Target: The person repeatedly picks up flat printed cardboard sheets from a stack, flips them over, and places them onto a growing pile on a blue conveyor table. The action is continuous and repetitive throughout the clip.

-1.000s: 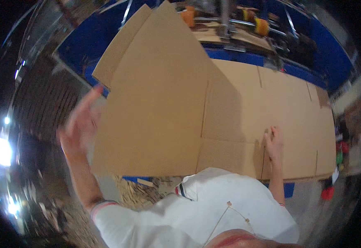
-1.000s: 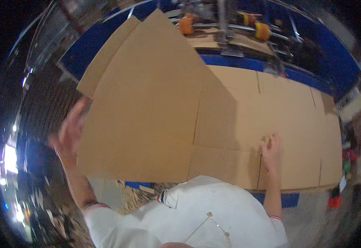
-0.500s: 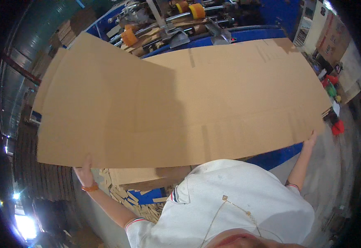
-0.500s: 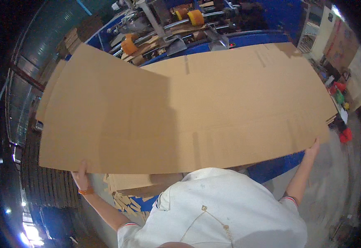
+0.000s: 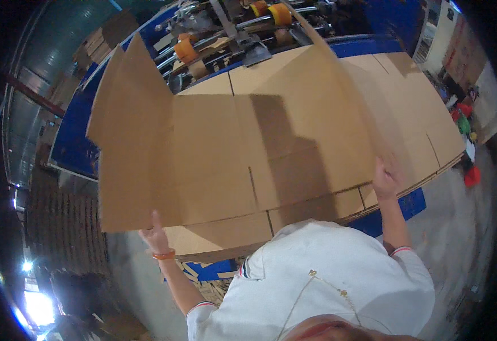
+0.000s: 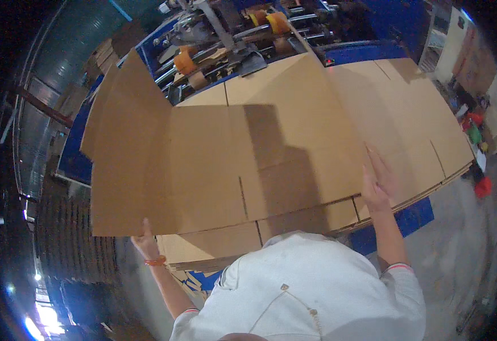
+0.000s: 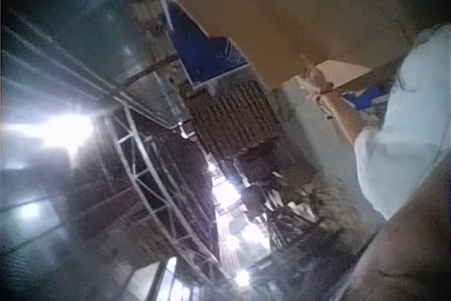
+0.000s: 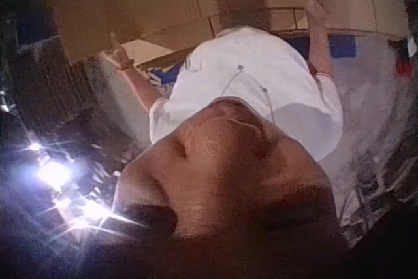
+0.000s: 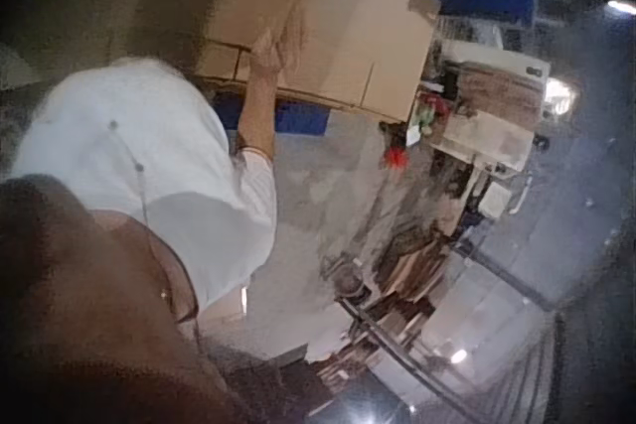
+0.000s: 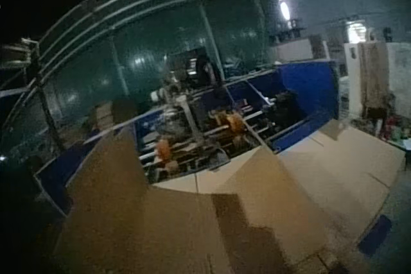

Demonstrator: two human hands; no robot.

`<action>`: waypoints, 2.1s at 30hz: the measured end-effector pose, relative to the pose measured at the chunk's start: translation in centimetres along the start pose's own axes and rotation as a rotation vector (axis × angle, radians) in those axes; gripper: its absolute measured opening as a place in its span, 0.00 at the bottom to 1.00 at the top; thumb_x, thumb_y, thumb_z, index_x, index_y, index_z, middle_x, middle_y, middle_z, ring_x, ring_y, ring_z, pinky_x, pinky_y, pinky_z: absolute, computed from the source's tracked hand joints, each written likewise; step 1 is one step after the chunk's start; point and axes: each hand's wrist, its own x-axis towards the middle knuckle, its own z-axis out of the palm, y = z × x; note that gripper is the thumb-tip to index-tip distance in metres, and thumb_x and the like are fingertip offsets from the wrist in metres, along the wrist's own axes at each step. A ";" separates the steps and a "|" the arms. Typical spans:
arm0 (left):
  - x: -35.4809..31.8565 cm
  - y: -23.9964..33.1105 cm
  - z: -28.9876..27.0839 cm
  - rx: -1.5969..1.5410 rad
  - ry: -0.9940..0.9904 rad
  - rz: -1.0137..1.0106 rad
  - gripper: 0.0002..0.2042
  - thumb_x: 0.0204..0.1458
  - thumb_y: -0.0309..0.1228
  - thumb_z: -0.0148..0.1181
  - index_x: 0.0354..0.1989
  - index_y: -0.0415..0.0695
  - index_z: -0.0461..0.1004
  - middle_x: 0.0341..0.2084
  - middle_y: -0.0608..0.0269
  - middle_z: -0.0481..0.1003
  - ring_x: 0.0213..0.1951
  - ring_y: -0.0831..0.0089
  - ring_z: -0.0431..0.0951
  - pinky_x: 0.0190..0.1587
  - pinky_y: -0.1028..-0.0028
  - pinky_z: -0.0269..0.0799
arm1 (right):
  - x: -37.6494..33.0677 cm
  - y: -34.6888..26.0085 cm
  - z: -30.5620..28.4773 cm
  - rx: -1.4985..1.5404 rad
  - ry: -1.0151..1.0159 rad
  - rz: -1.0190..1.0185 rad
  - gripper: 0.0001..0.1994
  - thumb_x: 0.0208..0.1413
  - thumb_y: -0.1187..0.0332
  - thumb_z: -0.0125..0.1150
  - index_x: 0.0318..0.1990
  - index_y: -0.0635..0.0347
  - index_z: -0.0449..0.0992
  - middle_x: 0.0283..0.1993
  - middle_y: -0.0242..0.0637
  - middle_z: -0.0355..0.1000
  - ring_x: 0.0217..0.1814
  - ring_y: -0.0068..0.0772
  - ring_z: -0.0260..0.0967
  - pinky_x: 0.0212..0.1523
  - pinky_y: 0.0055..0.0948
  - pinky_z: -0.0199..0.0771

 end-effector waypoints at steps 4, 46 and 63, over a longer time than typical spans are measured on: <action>-3.7 -2.7 4.8 -0.048 -0.170 0.071 0.18 0.49 0.17 0.57 0.51 0.32 0.72 0.51 0.52 0.73 0.45 0.73 0.73 0.44 0.75 0.69 | 5.5 -0.1 3.3 0.103 -0.150 -0.212 0.26 0.45 0.83 0.54 0.57 0.68 0.70 0.57 0.49 0.71 0.59 0.43 0.70 0.59 0.33 0.67; 11.4 -14.6 14.6 1.013 -0.055 -0.093 0.27 0.56 0.47 0.50 0.61 0.44 0.64 0.63 0.53 0.61 0.63 0.59 0.63 0.64 0.46 0.53 | 6.5 6.2 17.2 -0.371 -0.903 -0.212 0.21 0.61 0.63 0.51 0.58 0.65 0.67 0.68 0.48 0.58 0.71 0.48 0.52 0.69 0.42 0.52; 28.4 -19.9 16.3 0.645 -0.113 -0.559 0.29 0.41 0.55 0.67 0.50 0.50 0.78 0.50 0.57 0.76 0.54 0.59 0.75 0.56 0.58 0.66 | 6.5 5.3 17.6 -0.439 -0.750 -0.200 0.14 0.60 0.72 0.50 0.52 0.62 0.74 0.58 0.44 0.70 0.61 0.46 0.66 0.62 0.39 0.63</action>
